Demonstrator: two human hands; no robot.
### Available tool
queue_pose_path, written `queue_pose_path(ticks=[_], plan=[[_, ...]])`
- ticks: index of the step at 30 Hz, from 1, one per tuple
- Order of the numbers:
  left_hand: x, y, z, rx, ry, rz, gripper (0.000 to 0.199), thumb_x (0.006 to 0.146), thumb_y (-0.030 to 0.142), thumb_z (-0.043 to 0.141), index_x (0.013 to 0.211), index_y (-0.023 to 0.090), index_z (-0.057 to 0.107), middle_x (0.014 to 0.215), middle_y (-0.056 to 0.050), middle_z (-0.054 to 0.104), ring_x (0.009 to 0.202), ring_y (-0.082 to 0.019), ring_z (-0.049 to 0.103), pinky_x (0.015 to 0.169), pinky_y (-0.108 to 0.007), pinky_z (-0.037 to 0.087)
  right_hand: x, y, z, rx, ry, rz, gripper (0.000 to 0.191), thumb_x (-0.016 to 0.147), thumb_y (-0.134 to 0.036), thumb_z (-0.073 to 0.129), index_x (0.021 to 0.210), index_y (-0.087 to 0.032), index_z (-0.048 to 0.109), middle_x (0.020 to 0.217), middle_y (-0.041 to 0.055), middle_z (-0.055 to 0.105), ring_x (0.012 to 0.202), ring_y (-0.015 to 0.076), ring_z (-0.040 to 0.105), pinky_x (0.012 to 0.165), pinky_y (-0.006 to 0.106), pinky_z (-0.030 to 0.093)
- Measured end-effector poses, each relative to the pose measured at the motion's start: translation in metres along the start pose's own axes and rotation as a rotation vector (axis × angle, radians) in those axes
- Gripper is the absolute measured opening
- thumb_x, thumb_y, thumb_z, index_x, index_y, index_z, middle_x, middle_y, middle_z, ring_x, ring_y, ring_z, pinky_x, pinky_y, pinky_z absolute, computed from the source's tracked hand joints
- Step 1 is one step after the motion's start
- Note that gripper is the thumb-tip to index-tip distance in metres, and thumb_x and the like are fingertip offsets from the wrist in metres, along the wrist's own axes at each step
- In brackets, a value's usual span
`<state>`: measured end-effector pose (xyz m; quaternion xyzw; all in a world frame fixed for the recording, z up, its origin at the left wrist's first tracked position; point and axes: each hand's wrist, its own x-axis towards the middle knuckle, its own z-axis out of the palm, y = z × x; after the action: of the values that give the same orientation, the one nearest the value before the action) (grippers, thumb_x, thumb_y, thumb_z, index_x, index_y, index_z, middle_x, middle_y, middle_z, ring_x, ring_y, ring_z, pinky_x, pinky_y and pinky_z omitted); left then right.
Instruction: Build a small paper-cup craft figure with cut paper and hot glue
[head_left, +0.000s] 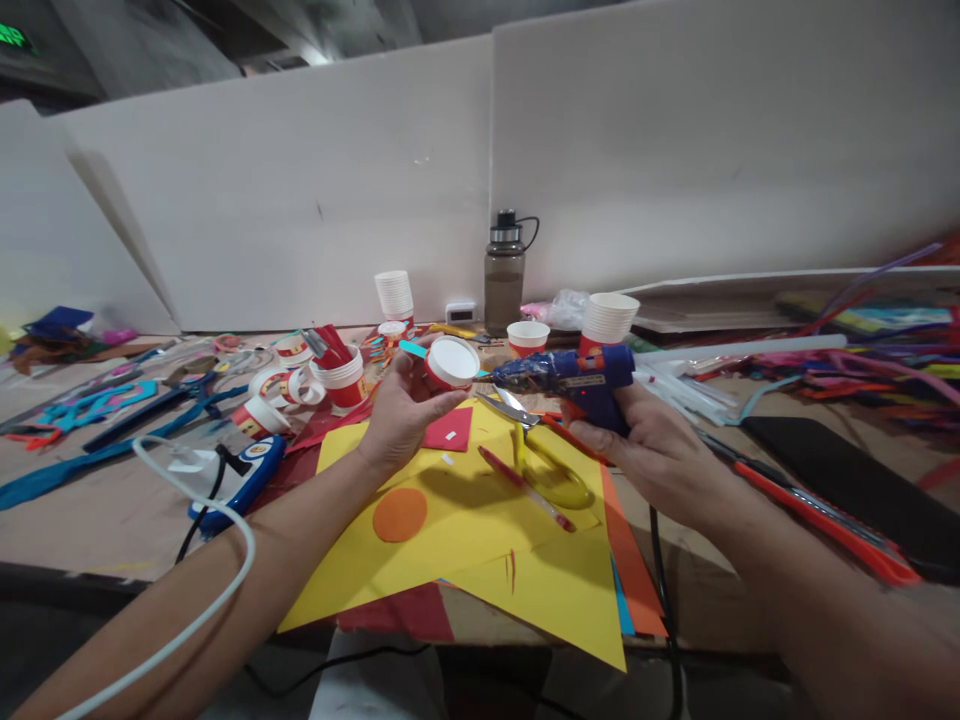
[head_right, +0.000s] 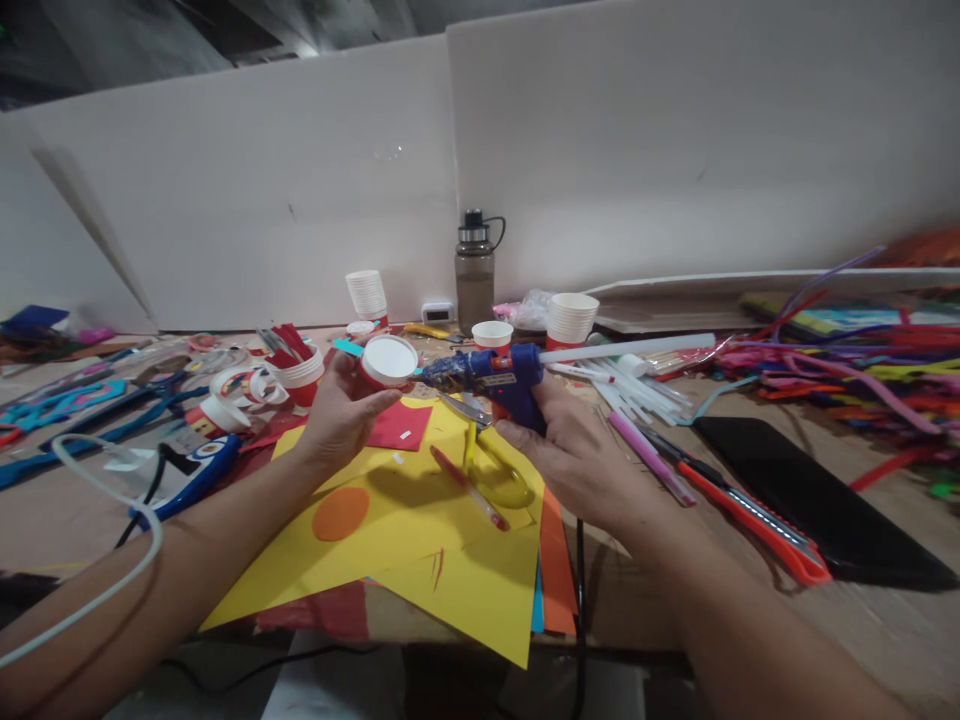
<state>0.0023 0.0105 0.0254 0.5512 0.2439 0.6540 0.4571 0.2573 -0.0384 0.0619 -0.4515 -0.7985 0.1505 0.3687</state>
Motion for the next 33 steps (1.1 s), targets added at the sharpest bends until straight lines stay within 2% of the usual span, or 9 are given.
queue_pose_path(ticks=[6,11,18,22,27,33], plan=[[0.0,0.001,0.001,-0.022,0.004,-0.006,0.07,0.061,0.015,0.083,0.122,0.027,0.052,0.123,-0.006,0.063,0.113,-0.022,0.061,0.092,-0.031,0.054,0.001,0.0,0.0,-0.007,0.0,0.0,0.035,0.088,-0.043,0.056,0.118,-0.026,0.061,0.104,0.005,0.068,0.092,0.0272,0.063,0.083,0.043,0.051],[-0.001,0.002,0.002,-0.039,0.012,-0.03,0.069,0.06,0.015,0.083,0.12,0.026,0.052,0.119,-0.005,0.064,0.106,-0.021,0.063,0.088,-0.031,0.055,0.001,-0.001,-0.001,-0.033,0.006,-0.002,0.036,0.089,-0.042,0.055,0.121,-0.025,0.059,0.102,0.0046,0.068,0.09,0.0253,0.063,0.081,0.04,0.051],[-0.002,0.005,0.007,-0.108,0.089,-0.108,0.051,0.059,0.014,0.084,0.101,0.02,0.056,0.102,-0.003,0.067,0.093,-0.018,0.066,0.086,-0.033,0.056,0.0,-0.001,0.0,-0.027,0.016,-0.002,0.034,0.089,-0.041,0.055,0.119,-0.024,0.06,0.101,0.0046,0.068,0.087,0.0243,0.063,0.079,0.038,0.051],[-0.001,0.003,0.005,-0.109,0.08,-0.106,0.058,0.056,0.012,0.084,0.106,0.02,0.056,0.104,-0.003,0.068,0.089,-0.016,0.067,0.085,-0.031,0.056,0.001,0.001,0.0,0.011,0.002,-0.03,0.033,0.089,-0.041,0.056,0.116,-0.023,0.06,0.107,0.0056,0.067,0.092,0.0251,0.063,0.083,0.04,0.051],[-0.001,-0.002,0.001,-0.075,0.068,-0.077,0.063,0.057,0.013,0.085,0.113,0.022,0.055,0.11,-0.005,0.067,0.096,-0.017,0.066,0.087,-0.029,0.055,0.0,-0.001,0.0,0.027,-0.008,-0.035,0.031,0.089,-0.041,0.055,0.114,-0.024,0.061,0.105,0.0058,0.068,0.097,0.0271,0.063,0.086,0.041,0.05],[0.001,-0.006,-0.002,-0.021,0.033,-0.038,0.067,0.057,0.013,0.085,0.117,0.025,0.055,0.11,-0.004,0.067,0.097,-0.018,0.066,0.084,-0.029,0.056,0.001,-0.006,0.0,0.062,-0.031,-0.029,0.036,0.09,-0.042,0.055,0.122,-0.026,0.059,0.113,0.006,0.067,0.103,0.0282,0.062,0.089,0.042,0.05]])
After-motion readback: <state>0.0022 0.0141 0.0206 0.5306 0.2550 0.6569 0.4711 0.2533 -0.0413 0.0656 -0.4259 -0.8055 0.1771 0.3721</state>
